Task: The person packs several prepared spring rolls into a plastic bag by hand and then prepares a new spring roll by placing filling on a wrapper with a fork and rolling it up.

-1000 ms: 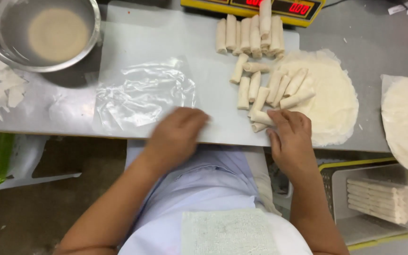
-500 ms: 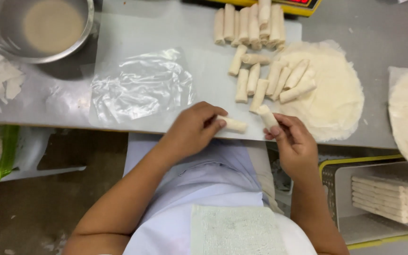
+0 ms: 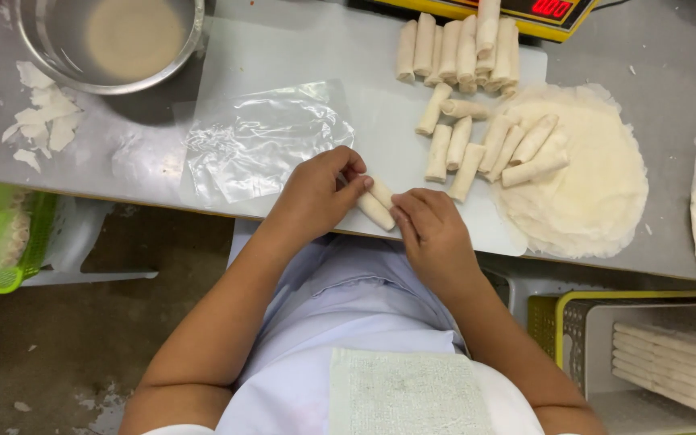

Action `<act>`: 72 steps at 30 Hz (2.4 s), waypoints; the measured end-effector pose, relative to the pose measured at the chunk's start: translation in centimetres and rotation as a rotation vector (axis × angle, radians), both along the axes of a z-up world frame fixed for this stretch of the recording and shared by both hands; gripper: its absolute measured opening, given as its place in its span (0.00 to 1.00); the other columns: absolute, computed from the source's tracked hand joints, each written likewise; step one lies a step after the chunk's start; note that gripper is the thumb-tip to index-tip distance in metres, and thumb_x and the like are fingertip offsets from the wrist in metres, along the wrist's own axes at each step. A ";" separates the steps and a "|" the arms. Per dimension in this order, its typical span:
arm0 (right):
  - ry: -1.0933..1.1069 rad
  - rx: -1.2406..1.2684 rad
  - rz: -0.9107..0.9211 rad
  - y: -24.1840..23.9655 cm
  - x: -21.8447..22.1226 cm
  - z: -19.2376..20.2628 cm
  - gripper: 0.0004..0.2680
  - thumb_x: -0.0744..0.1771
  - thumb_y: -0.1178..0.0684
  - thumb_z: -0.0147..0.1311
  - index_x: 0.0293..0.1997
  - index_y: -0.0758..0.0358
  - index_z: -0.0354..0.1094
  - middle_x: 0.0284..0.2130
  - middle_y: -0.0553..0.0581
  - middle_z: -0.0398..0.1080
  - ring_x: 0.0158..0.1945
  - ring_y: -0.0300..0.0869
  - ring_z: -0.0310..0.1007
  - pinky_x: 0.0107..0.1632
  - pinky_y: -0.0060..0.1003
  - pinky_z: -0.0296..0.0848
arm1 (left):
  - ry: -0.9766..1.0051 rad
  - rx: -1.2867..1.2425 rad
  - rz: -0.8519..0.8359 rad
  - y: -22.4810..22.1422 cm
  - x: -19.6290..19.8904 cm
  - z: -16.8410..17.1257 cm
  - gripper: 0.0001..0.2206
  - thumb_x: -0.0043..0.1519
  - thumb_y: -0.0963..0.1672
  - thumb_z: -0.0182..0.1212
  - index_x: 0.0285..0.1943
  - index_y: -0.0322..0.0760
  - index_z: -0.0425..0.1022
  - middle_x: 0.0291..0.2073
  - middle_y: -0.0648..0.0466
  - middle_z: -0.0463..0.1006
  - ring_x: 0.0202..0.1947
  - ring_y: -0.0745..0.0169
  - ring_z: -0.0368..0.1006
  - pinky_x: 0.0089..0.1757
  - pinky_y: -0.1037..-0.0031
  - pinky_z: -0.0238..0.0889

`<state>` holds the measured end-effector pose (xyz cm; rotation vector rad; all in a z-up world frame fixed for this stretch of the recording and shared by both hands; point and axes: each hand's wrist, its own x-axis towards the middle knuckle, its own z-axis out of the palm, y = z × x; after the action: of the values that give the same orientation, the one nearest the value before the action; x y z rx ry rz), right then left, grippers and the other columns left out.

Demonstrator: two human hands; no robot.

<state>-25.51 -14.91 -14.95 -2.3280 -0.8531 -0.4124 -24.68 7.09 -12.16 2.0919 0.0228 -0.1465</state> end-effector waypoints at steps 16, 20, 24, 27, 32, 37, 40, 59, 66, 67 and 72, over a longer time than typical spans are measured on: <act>-0.224 -0.207 -0.209 -1.4 2.1 0.4 0.09 0.72 0.52 0.55 0.47 0.70 0.74 0.35 0.63 0.69 0.40 0.54 0.75 0.45 0.43 0.76 | -0.676 0.275 -0.053 -3.7 -3.3 -2.5 0.30 0.60 0.59 0.62 0.53 0.30 0.70 0.57 0.34 0.69 0.62 0.34 0.68 0.62 0.53 0.63; -0.343 -0.342 -0.281 -1.4 3.2 -1.1 0.08 0.70 0.50 0.59 0.44 0.64 0.72 0.32 0.58 0.67 0.36 0.48 0.73 0.41 0.39 0.75 | -0.613 0.364 -0.097 -4.0 -3.1 -2.7 0.25 0.62 0.52 0.65 0.55 0.26 0.66 0.57 0.30 0.69 0.61 0.32 0.69 0.62 0.51 0.63; -0.291 -0.203 -0.235 -2.0 1.7 -0.7 0.04 0.67 0.56 0.60 0.40 0.64 0.70 0.29 0.58 0.66 0.31 0.48 0.71 0.37 0.38 0.74 | -0.504 0.259 -0.160 -3.1 -3.2 -1.6 0.23 0.62 0.46 0.66 0.60 0.26 0.65 0.57 0.31 0.68 0.61 0.32 0.69 0.61 0.52 0.63; 0.016 -0.083 -0.175 -1.1 -0.5 1.4 0.06 0.66 0.56 0.59 0.43 0.67 0.70 0.26 0.59 0.69 0.29 0.49 0.72 0.33 0.41 0.73 | -0.497 0.269 -0.187 -3.1 -3.0 -2.3 0.28 0.60 0.51 0.69 0.59 0.25 0.64 0.59 0.32 0.66 0.63 0.34 0.68 0.62 0.54 0.62; 0.212 -0.015 -0.146 -0.6 -0.8 1.4 0.07 0.68 0.53 0.57 0.45 0.65 0.73 0.26 0.57 0.73 0.28 0.45 0.73 0.33 0.37 0.75 | -0.486 0.273 -0.206 -3.2 -3.0 -1.4 0.27 0.60 0.48 0.70 0.60 0.27 0.62 0.63 0.31 0.61 0.61 0.33 0.68 0.61 0.52 0.64; 0.460 -0.043 -0.095 -0.8 0.6 3.3 0.09 0.70 0.49 0.52 0.46 0.63 0.75 0.30 0.67 0.77 0.36 0.60 0.78 0.37 0.50 0.77 | -0.432 0.347 -0.186 -4.3 -2.9 -2.2 0.33 0.59 0.52 0.69 0.68 0.30 0.62 0.63 0.33 0.64 0.64 0.32 0.66 0.63 0.48 0.59; -0.006 -0.262 -0.282 -1.2 2.8 1.9 0.10 0.72 0.48 0.55 0.49 0.66 0.76 0.34 0.63 0.74 0.37 0.54 0.80 0.40 0.41 0.79 | -0.478 0.381 -0.129 -4.7 -2.7 -2.5 0.30 0.63 0.53 0.64 0.67 0.30 0.64 0.61 0.36 0.67 0.63 0.36 0.68 0.61 0.51 0.61; 0.161 -0.148 -0.288 -4.4 1.0 2.7 0.05 0.71 0.59 0.52 0.49 0.69 0.72 0.41 0.64 0.71 0.46 0.55 0.76 0.49 0.44 0.76 | -0.439 0.493 -0.100 -6.4 -2.2 -2.3 0.30 0.61 0.55 0.62 0.69 0.39 0.67 0.58 0.43 0.73 0.59 0.40 0.68 0.52 0.49 0.61; 0.343 0.059 -0.167 -2.1 1.0 2.9 0.06 0.69 0.58 0.58 0.49 0.68 0.72 0.46 0.62 0.72 0.51 0.54 0.75 0.50 0.40 0.78 | -0.434 0.486 -0.102 -6.4 -2.1 -1.9 0.34 0.58 0.54 0.64 0.71 0.35 0.64 0.59 0.40 0.71 0.60 0.36 0.66 0.52 0.47 0.59; 0.343 0.059 -0.167 -2.2 1.0 2.8 0.06 0.69 0.58 0.58 0.49 0.68 0.72 0.46 0.62 0.72 0.51 0.54 0.75 0.50 0.40 0.78 | -0.434 0.486 -0.102 -6.4 -2.1 -1.4 0.34 0.58 0.54 0.64 0.71 0.35 0.64 0.59 0.40 0.71 0.60 0.36 0.66 0.52 0.47 0.59; 0.372 -0.077 -0.144 -3.0 1.5 3.1 0.09 0.70 0.58 0.49 0.52 0.57 0.75 0.43 0.57 0.76 0.48 0.54 0.76 0.50 0.46 0.76 | -0.331 0.488 -0.224 -6.8 -1.5 -0.2 0.30 0.61 0.54 0.62 0.71 0.39 0.66 0.65 0.38 0.66 0.64 0.31 0.61 0.54 0.38 0.52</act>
<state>-23.97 -17.86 -11.81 -2.4388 -0.5313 0.0005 -26.23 0.28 -12.36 2.5779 -0.4143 0.0822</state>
